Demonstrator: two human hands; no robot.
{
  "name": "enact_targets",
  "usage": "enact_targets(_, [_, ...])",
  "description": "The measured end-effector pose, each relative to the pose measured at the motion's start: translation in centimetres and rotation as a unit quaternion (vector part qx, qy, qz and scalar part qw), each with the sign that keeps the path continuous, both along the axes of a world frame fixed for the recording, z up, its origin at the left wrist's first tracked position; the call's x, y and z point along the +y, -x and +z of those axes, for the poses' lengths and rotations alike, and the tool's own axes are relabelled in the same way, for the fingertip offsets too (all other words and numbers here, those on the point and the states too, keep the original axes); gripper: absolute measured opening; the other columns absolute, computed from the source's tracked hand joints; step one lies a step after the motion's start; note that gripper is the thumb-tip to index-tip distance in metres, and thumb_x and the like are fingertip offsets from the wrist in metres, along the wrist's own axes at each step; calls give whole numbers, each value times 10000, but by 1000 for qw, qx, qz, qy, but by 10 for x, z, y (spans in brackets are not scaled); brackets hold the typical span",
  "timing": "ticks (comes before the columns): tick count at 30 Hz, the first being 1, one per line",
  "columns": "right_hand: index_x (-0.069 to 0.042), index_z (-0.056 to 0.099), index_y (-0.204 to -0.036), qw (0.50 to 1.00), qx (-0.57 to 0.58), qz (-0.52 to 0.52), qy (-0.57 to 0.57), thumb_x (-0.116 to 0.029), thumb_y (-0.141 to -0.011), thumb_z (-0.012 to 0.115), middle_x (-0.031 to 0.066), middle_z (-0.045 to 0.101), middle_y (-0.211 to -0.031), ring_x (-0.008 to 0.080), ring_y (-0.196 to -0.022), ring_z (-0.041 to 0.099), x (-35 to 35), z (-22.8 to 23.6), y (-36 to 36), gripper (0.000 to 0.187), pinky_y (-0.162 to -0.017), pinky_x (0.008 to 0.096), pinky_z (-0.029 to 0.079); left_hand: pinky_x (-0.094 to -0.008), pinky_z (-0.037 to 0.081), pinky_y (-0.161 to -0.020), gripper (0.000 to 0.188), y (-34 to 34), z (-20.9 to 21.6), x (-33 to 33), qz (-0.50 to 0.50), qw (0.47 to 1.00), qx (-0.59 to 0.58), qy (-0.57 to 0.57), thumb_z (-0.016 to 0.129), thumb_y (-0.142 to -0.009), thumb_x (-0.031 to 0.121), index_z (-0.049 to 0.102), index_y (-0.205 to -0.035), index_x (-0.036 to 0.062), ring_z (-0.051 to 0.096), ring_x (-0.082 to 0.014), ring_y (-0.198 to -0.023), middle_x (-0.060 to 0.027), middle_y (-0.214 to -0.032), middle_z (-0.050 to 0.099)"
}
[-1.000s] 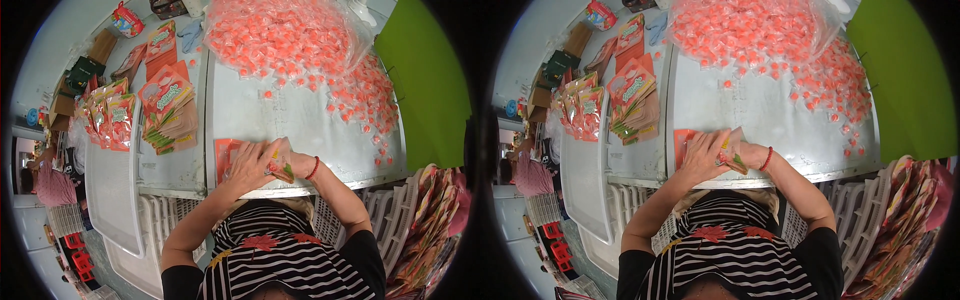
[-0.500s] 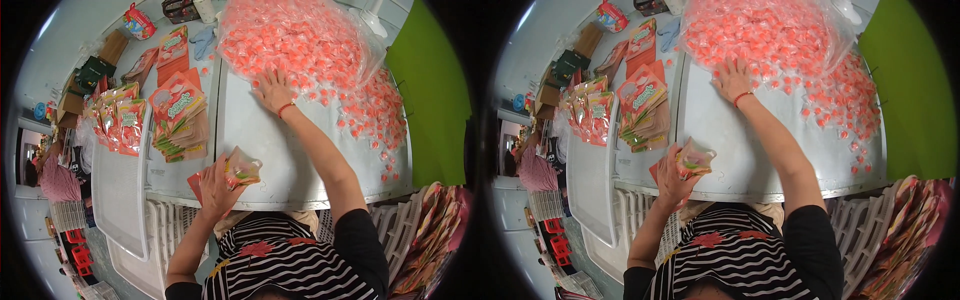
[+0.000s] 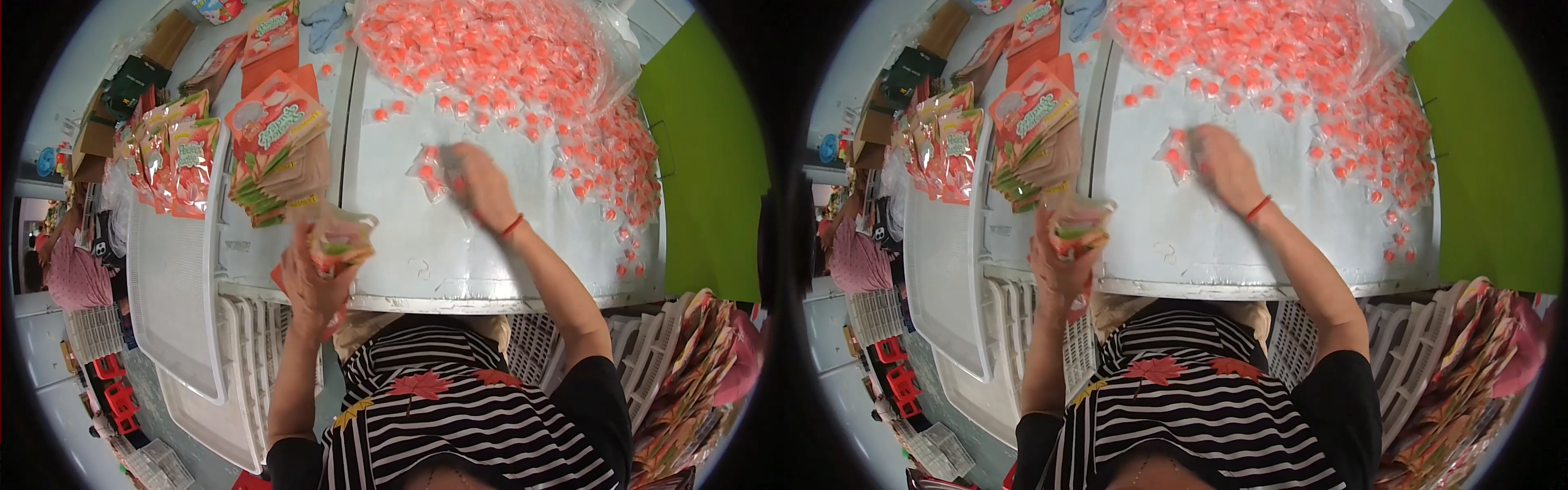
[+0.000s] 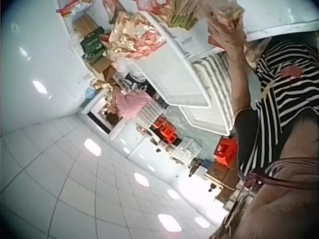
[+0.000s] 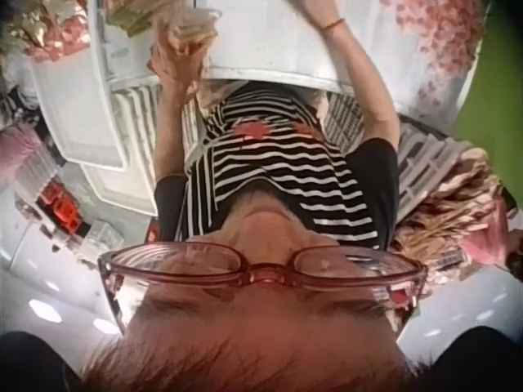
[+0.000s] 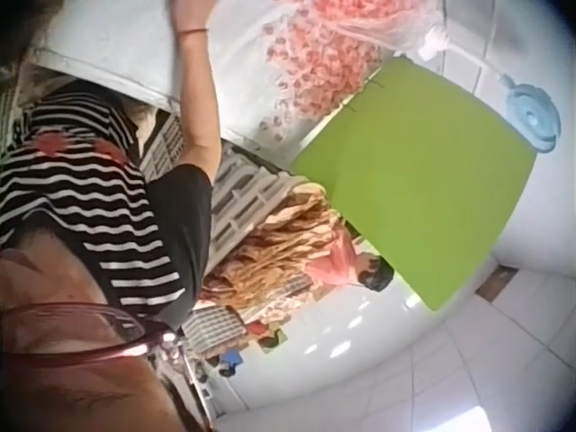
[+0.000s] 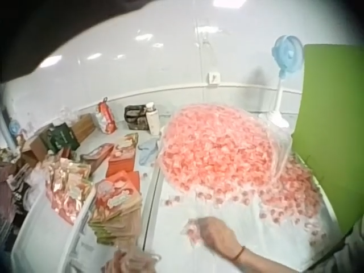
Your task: Manually counting and packing small individually wrapped candies into plastic bags.
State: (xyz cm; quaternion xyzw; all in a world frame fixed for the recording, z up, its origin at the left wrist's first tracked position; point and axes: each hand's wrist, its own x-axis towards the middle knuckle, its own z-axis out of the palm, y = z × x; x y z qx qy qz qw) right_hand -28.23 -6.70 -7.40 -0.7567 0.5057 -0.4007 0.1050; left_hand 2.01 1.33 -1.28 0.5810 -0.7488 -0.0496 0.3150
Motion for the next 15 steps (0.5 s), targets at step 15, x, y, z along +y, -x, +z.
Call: enact_targets(15, [-63,520,-1252,998,-4,-70,8,-428,-841,610,179,430,-1351,373,-1269,388,40,-4,-2,557,-1058,464,312,-430,448,-900,1023,-22,2,6,25,1000,11,6,866,-574,161,295,-1417,58,549,-365,-1068,-175,-1194,554])
